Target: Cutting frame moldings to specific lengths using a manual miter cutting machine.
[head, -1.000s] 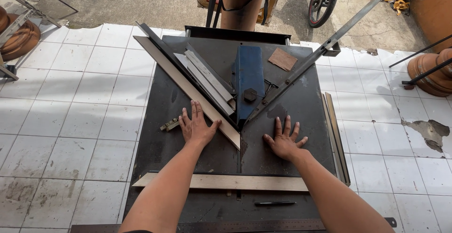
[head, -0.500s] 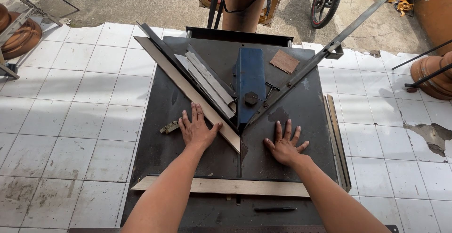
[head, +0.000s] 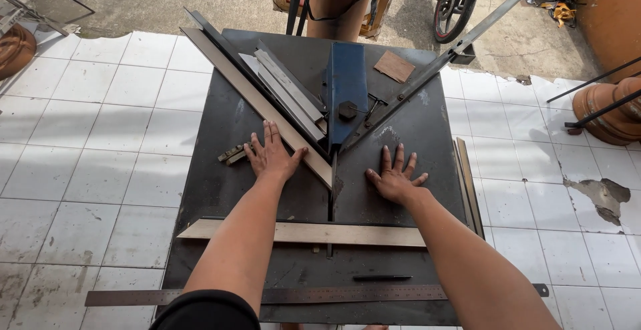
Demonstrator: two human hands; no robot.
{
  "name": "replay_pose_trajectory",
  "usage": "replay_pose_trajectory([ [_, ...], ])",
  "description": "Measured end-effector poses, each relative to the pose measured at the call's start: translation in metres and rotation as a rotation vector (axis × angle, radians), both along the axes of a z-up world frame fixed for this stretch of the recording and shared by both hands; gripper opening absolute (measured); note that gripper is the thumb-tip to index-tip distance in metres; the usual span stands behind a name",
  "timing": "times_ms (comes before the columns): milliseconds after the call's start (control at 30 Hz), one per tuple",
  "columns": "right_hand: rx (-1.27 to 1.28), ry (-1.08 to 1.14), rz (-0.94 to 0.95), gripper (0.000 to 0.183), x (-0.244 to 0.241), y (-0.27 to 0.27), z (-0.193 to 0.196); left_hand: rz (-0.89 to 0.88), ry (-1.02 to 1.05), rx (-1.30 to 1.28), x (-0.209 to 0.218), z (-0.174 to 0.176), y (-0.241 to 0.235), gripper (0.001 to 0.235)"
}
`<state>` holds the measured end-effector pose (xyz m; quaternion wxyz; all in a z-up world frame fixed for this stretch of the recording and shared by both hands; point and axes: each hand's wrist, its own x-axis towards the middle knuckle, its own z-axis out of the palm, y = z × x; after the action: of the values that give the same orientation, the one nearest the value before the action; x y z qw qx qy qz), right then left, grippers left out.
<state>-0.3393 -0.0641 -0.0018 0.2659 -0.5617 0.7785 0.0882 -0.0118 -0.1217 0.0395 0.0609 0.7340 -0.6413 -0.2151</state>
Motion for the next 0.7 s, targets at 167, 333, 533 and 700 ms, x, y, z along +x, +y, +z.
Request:
replay_pose_trajectory([
  [167,0.056,0.011,-0.011,0.093,0.0,0.036,0.014,-0.025,-0.026,0.044,-0.004,0.003,0.03,0.112],
  [333,0.076,-0.004,-0.005,0.094,0.005,0.074,0.01,-0.038,-0.076,0.046,0.001,0.01,0.069,0.109],
  [533,0.068,0.002,-0.005,0.094,0.008,0.104,0.004,-0.125,-0.081,-0.025,0.011,-0.001,0.093,0.1],
  [700,0.059,0.0,-0.008,0.095,0.01,0.119,0.002,-0.348,-0.153,-0.146,0.013,-0.013,0.098,0.077],
])
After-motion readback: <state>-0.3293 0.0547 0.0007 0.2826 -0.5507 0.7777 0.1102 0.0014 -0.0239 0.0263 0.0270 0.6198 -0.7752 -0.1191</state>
